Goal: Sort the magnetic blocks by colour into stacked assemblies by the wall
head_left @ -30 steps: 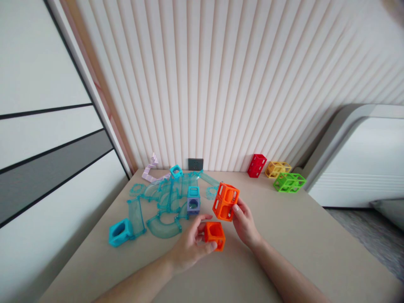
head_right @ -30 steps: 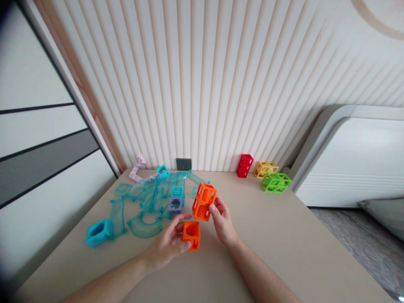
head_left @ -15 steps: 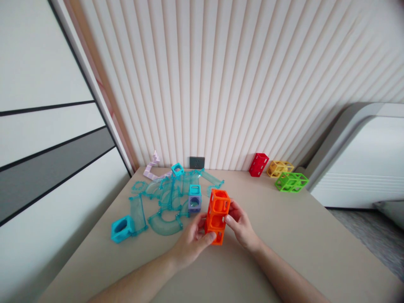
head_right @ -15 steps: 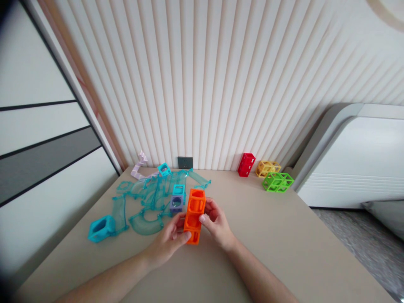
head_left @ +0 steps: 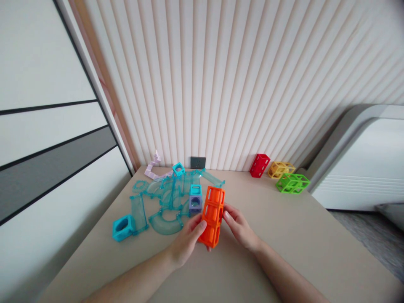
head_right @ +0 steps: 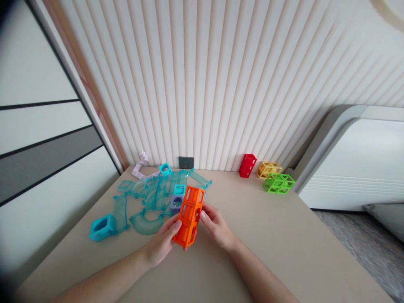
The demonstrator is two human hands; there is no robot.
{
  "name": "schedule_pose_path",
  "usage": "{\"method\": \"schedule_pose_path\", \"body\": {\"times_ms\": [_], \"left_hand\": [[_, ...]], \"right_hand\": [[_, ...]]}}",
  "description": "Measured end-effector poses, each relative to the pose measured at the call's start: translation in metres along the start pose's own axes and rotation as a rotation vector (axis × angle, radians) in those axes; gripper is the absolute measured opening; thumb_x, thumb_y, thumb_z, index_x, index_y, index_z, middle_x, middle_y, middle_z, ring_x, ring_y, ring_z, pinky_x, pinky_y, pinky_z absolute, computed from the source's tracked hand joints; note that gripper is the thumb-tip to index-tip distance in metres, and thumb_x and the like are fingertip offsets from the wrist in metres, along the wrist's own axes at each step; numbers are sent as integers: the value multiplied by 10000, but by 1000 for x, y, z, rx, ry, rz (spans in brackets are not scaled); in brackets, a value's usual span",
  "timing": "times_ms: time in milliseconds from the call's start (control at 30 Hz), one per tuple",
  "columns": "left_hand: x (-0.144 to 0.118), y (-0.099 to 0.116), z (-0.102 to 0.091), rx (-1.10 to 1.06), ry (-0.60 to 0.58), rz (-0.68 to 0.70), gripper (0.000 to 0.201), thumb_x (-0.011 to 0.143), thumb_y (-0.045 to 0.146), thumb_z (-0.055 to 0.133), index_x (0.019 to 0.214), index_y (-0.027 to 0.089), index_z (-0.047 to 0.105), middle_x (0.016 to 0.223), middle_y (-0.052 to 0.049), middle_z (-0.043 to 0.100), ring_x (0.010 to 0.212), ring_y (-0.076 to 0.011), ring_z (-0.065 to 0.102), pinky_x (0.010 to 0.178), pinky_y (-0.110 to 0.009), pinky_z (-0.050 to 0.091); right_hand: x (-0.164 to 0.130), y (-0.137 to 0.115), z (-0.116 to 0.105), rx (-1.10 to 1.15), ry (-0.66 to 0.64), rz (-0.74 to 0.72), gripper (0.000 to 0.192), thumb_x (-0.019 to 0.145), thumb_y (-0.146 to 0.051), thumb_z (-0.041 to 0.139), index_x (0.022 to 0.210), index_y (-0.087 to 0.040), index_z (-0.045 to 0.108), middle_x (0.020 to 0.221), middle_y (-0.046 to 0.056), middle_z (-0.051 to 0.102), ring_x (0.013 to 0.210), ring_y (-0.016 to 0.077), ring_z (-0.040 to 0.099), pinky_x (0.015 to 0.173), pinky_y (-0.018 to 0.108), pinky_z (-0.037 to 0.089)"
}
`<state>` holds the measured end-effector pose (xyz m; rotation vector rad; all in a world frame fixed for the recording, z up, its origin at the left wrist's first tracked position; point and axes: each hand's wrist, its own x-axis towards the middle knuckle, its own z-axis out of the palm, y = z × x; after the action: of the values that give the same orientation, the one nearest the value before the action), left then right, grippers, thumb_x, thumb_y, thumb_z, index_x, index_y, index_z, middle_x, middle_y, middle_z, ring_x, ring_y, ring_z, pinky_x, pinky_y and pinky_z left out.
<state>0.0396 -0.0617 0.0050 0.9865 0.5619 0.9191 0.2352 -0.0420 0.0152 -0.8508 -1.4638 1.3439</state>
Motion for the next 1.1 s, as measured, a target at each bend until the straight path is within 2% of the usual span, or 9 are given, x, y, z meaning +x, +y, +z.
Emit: {"method": "schedule_pose_path", "body": {"times_ms": [167, 333, 433, 500, 667, 800, 1100], "left_hand": [[-2, -5, -4, -119, -98, -35, 489, 936, 530, 611, 1236, 146, 654, 939, -135, 718, 753, -201, 677, 553, -255, 525], [-2, -5, -3, -178, -94, -42, 454, 929, 516, 629, 1195, 152, 680, 927, -118, 711, 739, -188, 686, 547, -238, 531], [-2, -3, -1, -224, -88, -71, 447, 907, 518, 661, 1167, 157, 693, 890, -99, 709, 748, -195, 696, 553, -242, 542], [-2, -1, 0, -246, -102, -98, 446, 901, 514, 669, 1161, 153, 696, 892, -102, 718, 758, -202, 703, 567, -252, 551], [-4, 0, 1, -275, -141, -113, 446, 895, 505, 679, 1159, 147, 703, 926, -116, 734, 768, -211, 712, 606, -278, 564], [-7, -3, 0, -273, -150, -104, 414, 908, 484, 672, 1161, 157, 704, 979, -118, 733, 782, -198, 707, 640, -277, 565], [-5, 2, -3, -243, -177, -150, 489, 887, 543, 671, 1151, 133, 709, 951, -139, 738, 749, -206, 706, 612, -280, 551]], "right_hand": [[-5, 4, 1, 138, -122, 128, 553, 852, -675, 648, 1026, -159, 747, 909, 64, 736, 726, 184, 637, 716, 298, 528], [-6, -10, 5, 203, -247, 190, 606, 764, -677, 742, 1101, -174, 711, 955, 64, 733, 799, 200, 671, 763, 309, 541], [-6, -15, 6, 246, -340, 242, 631, 763, -673, 742, 1144, -174, 679, 938, 69, 743, 729, 200, 688, 709, 323, 553], [-6, -13, 4, 245, -338, 252, 628, 763, -671, 743, 1132, -166, 681, 933, 71, 747, 711, 194, 688, 690, 313, 550], [-8, -6, -1, 247, -272, 244, 610, 769, -651, 754, 1126, -158, 711, 1013, 82, 753, 829, 206, 700, 782, 303, 538], [-9, -5, -3, 244, -236, 253, 610, 770, -682, 731, 1067, -150, 735, 976, 90, 759, 819, 218, 700, 796, 319, 537], [-8, -11, -1, 140, -316, 199, 641, 825, -715, 646, 1126, -154, 713, 897, 67, 731, 727, 192, 648, 733, 299, 518]]}}
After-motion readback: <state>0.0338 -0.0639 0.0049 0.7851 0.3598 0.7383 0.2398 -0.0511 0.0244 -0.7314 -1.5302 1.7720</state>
